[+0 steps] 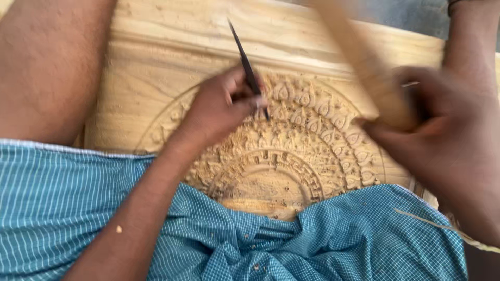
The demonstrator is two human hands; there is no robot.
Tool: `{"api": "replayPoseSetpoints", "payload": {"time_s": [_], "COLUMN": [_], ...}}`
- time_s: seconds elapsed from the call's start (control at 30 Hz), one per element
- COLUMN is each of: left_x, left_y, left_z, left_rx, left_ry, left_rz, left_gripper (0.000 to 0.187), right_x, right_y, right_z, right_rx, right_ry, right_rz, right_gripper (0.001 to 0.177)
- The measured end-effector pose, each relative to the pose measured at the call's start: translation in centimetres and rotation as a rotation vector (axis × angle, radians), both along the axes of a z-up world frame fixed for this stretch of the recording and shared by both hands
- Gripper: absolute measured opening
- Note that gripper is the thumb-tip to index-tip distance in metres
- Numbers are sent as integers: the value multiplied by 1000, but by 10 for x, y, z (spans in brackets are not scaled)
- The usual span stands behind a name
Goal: The person carves a circular decorative pattern into a wooden panel using a chisel and a wooden mallet.
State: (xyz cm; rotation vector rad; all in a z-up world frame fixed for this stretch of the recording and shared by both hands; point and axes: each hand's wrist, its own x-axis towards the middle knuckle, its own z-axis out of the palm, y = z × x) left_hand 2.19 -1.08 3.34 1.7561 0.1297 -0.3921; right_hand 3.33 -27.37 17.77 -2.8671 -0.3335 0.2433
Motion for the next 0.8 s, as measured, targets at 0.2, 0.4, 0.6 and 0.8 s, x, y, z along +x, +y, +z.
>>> {"api": "replayPoseSetpoints", "payload": {"time_s": [0.2,0.4,0.6,0.8], "left_x": [-1,-8,-11,4], "left_y": [4,-2,-7,13], "left_z": [-4,-18,-2,3], "left_rx": [167,306,473,102], "left_ry": [-47,-222,-280,-267], "left_rz": [-3,-9,-130,-55], "left_gripper": [19,30,19,20], "right_x": [-27,-22,-18,-38], "right_y": [-3,14,5,3], "right_z": [7,25,4,1], "right_rx": [370,196,-71,161], "right_ry": [-37,123,52,41], "right_rz": [-275,-498,-22,-356], "right_gripper": [40,37,59,49]}}
